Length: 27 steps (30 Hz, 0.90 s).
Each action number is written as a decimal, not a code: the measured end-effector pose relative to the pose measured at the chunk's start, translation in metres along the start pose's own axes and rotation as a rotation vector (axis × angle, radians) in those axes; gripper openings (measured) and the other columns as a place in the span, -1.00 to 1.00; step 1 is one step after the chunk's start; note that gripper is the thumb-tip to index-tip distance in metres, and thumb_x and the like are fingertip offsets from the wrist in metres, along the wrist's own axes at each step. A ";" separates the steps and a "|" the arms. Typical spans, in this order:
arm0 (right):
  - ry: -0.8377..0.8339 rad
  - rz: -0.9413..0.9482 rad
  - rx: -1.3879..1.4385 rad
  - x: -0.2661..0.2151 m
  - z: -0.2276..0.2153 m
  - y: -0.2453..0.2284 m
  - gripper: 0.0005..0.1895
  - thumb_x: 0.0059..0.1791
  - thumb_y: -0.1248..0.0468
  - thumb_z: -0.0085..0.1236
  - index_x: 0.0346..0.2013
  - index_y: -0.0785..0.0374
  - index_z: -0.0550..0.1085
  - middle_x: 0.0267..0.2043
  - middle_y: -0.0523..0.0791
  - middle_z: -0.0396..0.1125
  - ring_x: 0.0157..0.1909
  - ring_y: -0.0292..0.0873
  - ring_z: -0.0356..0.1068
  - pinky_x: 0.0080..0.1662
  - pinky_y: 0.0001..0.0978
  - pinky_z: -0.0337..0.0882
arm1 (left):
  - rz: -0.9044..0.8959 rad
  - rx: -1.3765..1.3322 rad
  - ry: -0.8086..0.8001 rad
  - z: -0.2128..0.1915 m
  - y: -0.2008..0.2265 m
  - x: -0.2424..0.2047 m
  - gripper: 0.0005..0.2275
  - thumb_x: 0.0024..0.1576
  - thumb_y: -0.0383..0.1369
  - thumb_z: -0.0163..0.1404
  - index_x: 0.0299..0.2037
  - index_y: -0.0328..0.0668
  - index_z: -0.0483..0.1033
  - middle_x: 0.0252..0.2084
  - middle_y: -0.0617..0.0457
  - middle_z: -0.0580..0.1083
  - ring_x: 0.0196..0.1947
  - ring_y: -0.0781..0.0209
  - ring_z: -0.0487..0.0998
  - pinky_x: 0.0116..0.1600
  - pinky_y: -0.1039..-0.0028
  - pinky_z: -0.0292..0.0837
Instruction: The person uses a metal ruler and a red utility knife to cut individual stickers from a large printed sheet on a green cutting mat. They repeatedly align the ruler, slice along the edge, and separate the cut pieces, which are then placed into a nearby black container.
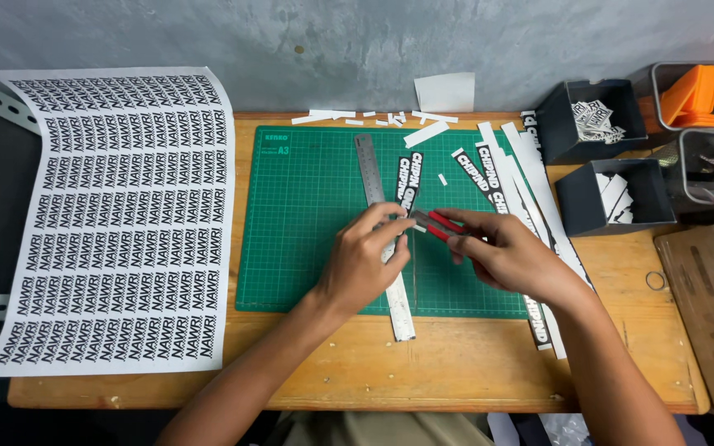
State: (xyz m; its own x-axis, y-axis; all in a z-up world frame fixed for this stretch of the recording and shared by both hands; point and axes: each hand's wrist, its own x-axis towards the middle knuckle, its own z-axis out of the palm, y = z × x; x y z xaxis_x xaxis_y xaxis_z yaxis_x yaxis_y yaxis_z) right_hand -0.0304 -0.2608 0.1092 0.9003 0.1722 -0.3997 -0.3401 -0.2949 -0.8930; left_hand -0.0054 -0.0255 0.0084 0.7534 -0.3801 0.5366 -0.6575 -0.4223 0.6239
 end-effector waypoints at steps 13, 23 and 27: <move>0.195 0.000 -0.467 0.059 -0.054 0.024 -0.59 0.11 0.30 0.29 0.26 0.29 0.67 -0.01 0.23 0.63 0.13 0.39 0.65 -0.04 0.12 0.66 | 0.025 0.223 -0.045 0.021 -0.061 0.030 -0.72 0.25 -0.45 0.18 0.16 -0.10 0.71 0.07 0.06 0.61 0.07 -0.04 0.66 0.17 0.11 0.56; 0.203 -0.155 -0.591 0.070 -0.033 0.028 -0.60 0.12 0.27 0.34 0.27 0.23 0.70 -0.04 0.22 0.65 0.00 0.30 0.68 -0.01 0.07 0.65 | -0.041 0.335 -0.067 0.021 -0.070 0.028 -0.79 0.28 -0.41 0.22 0.09 0.01 0.78 0.12 0.17 0.66 0.27 -0.01 0.53 0.45 -0.10 0.24; 0.205 -0.161 -0.618 0.053 -0.020 0.005 -0.60 0.08 0.31 0.30 0.22 0.24 0.71 -0.05 0.28 0.65 0.02 0.45 0.65 0.07 0.24 0.61 | -0.029 0.301 -0.052 0.021 -0.073 0.027 -0.79 0.30 -0.38 0.19 0.11 0.06 0.76 0.12 0.20 0.66 0.26 0.01 0.53 0.43 -0.09 0.23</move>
State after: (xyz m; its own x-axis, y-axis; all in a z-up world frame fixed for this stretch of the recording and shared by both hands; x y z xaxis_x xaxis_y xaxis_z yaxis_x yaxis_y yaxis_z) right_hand 0.0211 -0.2721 0.0881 0.9809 0.0956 -0.1694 -0.0335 -0.7751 -0.6310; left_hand 0.0633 -0.0220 -0.0343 0.7753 -0.4028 0.4864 -0.6152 -0.6557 0.4376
